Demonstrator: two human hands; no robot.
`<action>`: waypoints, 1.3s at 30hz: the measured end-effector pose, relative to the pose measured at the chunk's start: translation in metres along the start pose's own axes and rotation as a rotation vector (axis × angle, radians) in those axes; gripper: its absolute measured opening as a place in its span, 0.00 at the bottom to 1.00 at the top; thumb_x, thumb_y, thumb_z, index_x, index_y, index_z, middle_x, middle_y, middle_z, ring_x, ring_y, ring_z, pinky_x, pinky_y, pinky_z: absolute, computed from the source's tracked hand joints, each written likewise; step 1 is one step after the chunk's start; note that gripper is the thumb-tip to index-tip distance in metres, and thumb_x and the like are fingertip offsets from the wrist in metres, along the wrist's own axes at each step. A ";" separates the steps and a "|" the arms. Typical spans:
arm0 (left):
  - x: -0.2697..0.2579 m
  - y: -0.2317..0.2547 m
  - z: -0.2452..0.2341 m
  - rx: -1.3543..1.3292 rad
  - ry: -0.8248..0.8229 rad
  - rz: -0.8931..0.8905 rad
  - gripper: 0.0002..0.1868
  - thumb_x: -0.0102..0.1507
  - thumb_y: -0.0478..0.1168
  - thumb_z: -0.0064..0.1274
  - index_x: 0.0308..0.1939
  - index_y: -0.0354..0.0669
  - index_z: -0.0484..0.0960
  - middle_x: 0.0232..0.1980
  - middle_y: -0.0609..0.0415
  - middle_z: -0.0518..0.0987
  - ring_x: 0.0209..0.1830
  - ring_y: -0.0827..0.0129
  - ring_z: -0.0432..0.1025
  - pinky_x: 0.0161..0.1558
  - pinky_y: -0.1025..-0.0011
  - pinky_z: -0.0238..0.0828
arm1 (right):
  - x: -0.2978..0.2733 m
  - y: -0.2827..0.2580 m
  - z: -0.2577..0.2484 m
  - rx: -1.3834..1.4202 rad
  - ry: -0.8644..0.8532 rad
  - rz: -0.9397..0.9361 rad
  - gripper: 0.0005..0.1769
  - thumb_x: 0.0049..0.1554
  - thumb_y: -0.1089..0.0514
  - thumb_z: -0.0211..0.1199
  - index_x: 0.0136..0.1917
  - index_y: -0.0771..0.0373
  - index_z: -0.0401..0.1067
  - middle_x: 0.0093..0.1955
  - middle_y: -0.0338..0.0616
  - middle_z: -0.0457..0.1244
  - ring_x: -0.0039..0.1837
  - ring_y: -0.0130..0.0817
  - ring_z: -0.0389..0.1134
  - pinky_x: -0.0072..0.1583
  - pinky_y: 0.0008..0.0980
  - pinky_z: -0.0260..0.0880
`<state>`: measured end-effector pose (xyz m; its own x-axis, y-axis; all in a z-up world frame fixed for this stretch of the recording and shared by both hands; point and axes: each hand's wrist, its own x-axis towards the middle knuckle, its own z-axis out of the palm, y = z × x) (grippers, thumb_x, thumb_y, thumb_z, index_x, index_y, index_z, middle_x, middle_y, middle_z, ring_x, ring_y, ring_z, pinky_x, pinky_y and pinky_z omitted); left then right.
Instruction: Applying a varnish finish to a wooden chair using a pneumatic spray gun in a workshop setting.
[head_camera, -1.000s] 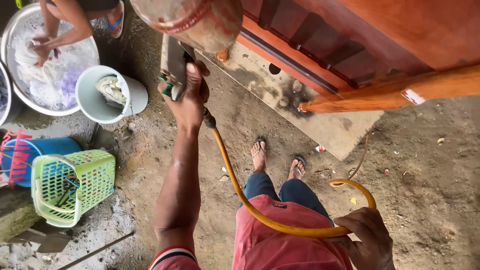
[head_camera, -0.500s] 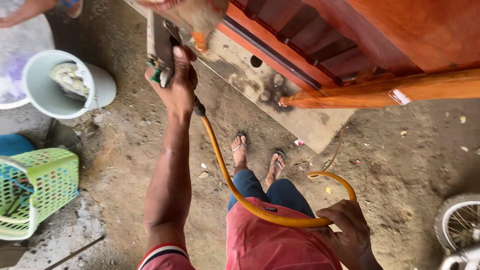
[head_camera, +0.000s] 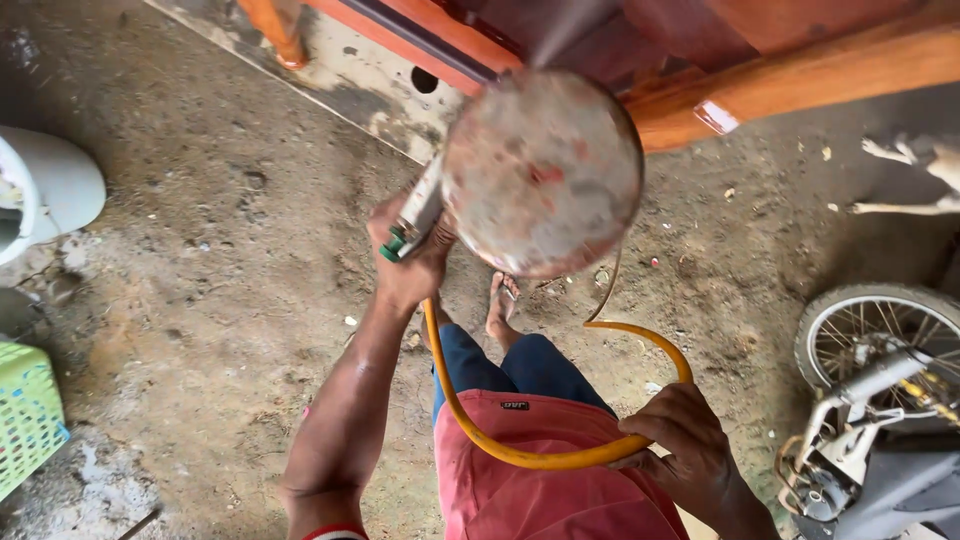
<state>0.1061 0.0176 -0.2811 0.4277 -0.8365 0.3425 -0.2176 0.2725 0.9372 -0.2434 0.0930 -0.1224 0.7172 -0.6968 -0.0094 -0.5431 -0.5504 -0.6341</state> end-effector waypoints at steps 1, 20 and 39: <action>-0.002 0.005 0.009 -0.093 -0.054 0.002 0.22 0.71 0.54 0.53 0.34 0.39 0.72 0.29 0.58 0.71 0.21 0.71 0.62 0.25 0.65 0.61 | -0.001 0.000 -0.002 0.012 0.005 -0.009 0.16 0.54 0.47 0.73 0.48 0.57 0.75 0.40 0.32 0.67 0.41 0.32 0.66 0.52 0.37 0.66; -0.025 -0.020 0.039 -0.290 -0.309 -0.153 0.27 0.73 0.49 0.51 0.62 0.22 0.75 0.41 0.44 0.85 0.25 0.63 0.82 0.19 0.72 0.79 | -0.011 0.009 0.018 0.036 -0.063 0.025 0.18 0.54 0.43 0.74 0.48 0.57 0.76 0.40 0.32 0.69 0.41 0.32 0.66 0.50 0.36 0.65; 0.070 -0.042 -0.121 -0.250 0.270 -0.144 0.25 0.71 0.59 0.57 0.41 0.38 0.84 0.33 0.54 0.83 0.16 0.75 0.68 0.15 0.76 0.67 | 0.059 -0.013 0.069 0.039 -0.078 -0.059 0.19 0.54 0.41 0.72 0.45 0.58 0.76 0.39 0.32 0.68 0.38 0.32 0.65 0.46 0.36 0.60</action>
<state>0.2513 0.0048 -0.2884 0.6608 -0.7286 0.1804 0.0676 0.2971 0.9524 -0.1645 0.0908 -0.1683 0.7804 -0.6246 -0.0306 -0.4824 -0.5702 -0.6650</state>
